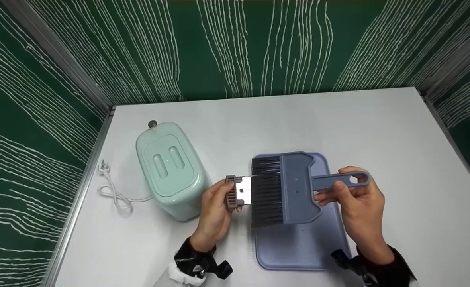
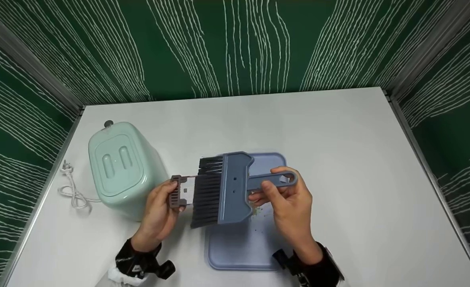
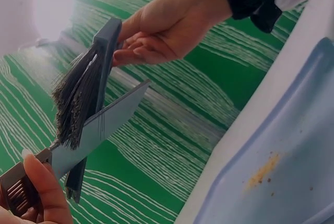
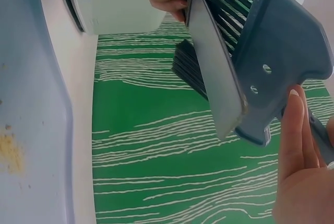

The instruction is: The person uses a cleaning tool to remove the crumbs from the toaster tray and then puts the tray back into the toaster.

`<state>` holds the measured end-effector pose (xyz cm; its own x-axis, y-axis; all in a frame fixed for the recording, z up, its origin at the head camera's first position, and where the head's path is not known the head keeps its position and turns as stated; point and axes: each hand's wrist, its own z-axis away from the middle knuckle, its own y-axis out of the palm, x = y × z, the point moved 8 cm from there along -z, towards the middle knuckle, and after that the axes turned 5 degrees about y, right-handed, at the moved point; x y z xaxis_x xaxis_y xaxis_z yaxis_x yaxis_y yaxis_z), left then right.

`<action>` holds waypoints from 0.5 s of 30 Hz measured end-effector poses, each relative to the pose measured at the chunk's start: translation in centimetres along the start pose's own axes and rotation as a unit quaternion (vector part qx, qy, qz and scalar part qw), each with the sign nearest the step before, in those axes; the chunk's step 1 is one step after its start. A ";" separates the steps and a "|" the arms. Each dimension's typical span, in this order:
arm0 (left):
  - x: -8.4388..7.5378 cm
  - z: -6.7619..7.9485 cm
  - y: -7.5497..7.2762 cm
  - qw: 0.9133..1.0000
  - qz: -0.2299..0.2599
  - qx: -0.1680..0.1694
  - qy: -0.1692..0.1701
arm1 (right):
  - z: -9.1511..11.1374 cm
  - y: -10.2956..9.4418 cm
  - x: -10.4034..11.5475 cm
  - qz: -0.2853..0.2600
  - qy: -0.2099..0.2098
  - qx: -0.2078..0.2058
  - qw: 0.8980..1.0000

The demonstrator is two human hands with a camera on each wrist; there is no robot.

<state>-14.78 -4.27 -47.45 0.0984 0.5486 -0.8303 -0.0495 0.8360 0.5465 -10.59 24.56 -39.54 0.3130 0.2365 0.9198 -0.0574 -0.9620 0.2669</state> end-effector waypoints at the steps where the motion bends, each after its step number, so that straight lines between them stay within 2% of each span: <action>1: 0.0 0.0 0.0 1.000 0.001 0.000 0.000 | 0.0 -0.1 0.1 0.002 0.001 -0.003 1.000; 8: -0.1 0.0 -0.1 1.000 0.001 0.001 0.000 | -0.4 -1.1 0.5 -0.008 -0.006 -0.015 1.000; 15: -0.2 0.0 -0.2 1.000 -0.013 0.000 -0.001 | -0.7 -2.1 0.8 -0.050 -0.020 -0.033 0.998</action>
<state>-14.80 -4.53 -47.41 0.1012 0.5267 -0.8440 -0.0477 0.8500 0.5247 -10.86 26.84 -39.16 0.3579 0.3236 0.8759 -0.0856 -0.9227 0.3758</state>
